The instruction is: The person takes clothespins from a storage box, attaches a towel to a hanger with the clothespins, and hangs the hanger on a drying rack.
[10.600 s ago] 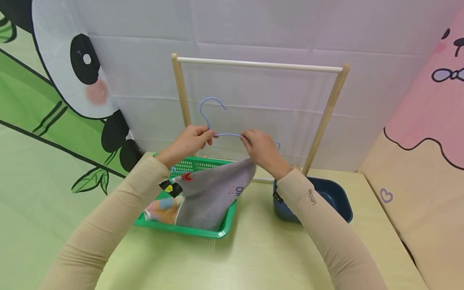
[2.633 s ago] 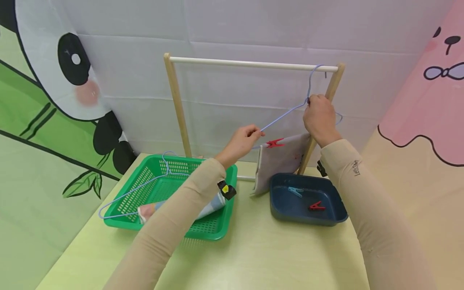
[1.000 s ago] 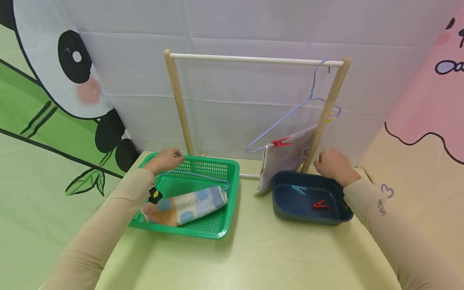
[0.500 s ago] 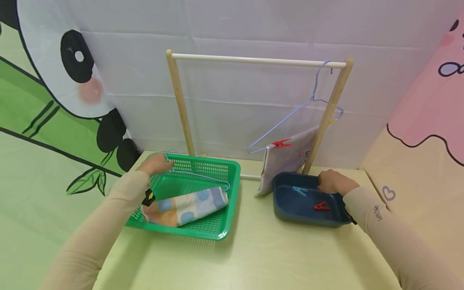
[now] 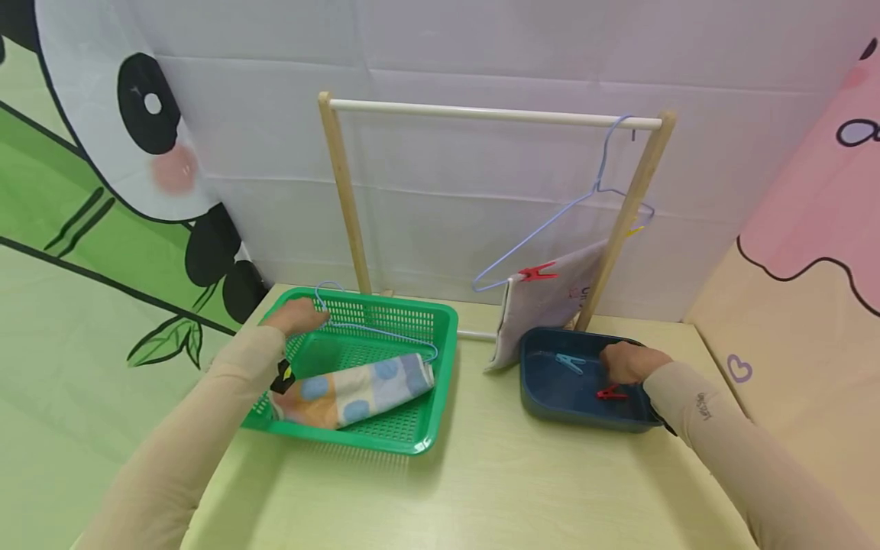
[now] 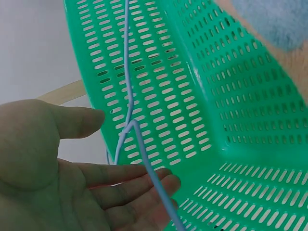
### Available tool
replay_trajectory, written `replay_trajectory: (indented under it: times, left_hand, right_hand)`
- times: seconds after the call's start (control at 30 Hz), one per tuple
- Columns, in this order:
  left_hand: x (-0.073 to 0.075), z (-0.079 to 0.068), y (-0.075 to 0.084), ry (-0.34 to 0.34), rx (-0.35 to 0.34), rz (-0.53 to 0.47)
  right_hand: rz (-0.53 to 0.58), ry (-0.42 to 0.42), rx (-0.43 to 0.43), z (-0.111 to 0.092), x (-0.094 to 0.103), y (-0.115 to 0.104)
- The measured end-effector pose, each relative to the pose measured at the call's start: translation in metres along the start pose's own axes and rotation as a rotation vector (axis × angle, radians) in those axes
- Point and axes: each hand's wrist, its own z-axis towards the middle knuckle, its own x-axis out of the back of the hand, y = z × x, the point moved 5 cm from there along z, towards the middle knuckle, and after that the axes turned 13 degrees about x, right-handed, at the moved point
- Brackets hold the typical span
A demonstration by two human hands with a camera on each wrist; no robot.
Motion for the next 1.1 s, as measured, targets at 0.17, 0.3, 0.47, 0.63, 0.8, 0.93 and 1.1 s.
replay_trajectory:
  times: [0.17, 0.3, 0.47, 0.63, 0.8, 0.93, 1.1]
  left_hand:
    - [-0.005, 0.003, 0.001, -0.018, -0.005, 0.009]
    - [-0.008, 0.007, 0.001, -0.038, 0.009, 0.011]
    - [-0.012, 0.01, 0.001, -0.065, 0.018, 0.001]
    - [-0.015, 0.013, 0.001, -0.094, 0.025, -0.012]
    - [-0.017, 0.015, 0.001, -0.124, 0.036, -0.038]
    - [-0.017, 0.015, 0.002, -0.123, 0.034, -0.03]
    - [-0.017, 0.016, 0.004, -0.128, 0.022, -0.019]
  right_hand:
    - [0.047, -0.022, -0.051, -0.001, -0.006, 0.002]
    - [0.033, -0.032, -0.063, -0.001, -0.011, 0.003]
    - [-0.001, -0.03, -0.054, 0.0, -0.013, 0.002]
    - [-0.005, -0.024, -0.028, 0.002, -0.015, -0.001]
    - [-0.01, -0.021, -0.016, 0.003, -0.019, -0.002]
    - [-0.001, -0.012, -0.009, 0.003, -0.02, -0.004]
    - [0.009, -0.009, 0.002, 0.005, -0.022, -0.003]
